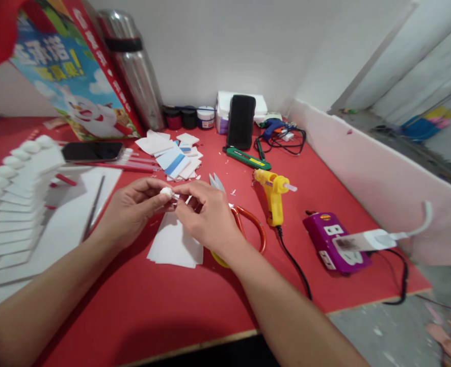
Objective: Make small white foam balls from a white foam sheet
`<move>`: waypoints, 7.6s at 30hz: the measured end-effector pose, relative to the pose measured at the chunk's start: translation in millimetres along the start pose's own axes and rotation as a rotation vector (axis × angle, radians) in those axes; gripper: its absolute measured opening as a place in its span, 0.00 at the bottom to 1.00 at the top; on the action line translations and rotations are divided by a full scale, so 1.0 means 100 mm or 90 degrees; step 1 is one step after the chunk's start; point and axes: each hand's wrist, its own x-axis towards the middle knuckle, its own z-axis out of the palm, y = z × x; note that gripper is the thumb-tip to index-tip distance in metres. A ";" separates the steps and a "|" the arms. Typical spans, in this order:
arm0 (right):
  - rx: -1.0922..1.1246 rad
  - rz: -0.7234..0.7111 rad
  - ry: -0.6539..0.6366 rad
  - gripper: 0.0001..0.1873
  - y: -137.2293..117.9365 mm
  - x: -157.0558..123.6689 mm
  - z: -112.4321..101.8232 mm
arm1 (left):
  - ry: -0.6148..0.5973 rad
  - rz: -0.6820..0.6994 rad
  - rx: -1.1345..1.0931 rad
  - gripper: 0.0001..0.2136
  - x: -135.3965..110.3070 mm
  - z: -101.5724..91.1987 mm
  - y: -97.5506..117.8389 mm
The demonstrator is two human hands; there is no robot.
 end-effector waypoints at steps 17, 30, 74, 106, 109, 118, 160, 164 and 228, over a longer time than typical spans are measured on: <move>-0.136 -0.104 0.013 0.11 0.01 -0.02 0.01 | -0.004 0.043 0.105 0.18 -0.03 -0.01 0.06; -0.155 -0.131 0.038 0.09 0.02 -0.04 0.01 | 0.004 0.042 0.110 0.26 -0.04 0.02 0.08; -0.048 -0.055 0.011 0.15 0.01 0.00 -0.06 | -0.004 0.169 0.239 0.37 -0.11 0.08 0.08; -0.162 -0.043 -0.047 0.05 0.07 -0.02 0.03 | 0.005 0.198 0.440 0.39 -0.11 0.02 0.01; -0.164 -0.045 -0.049 0.04 0.09 -0.02 0.03 | -0.010 0.193 0.464 0.40 -0.11 0.00 -0.02; -0.171 -0.067 -0.052 0.04 0.08 -0.03 0.02 | -0.035 0.162 0.399 0.40 -0.09 0.00 -0.03; -0.184 -0.053 -0.063 0.04 0.10 0.01 -0.01 | -0.071 0.283 0.595 0.38 -0.12 -0.01 0.01; -0.191 -0.075 -0.066 0.04 0.11 0.00 0.00 | -0.062 0.285 0.586 0.38 -0.13 -0.01 0.00; 0.226 0.138 0.028 0.11 0.04 0.04 -0.03 | -0.310 -0.206 -0.215 0.35 -0.14 0.00 0.11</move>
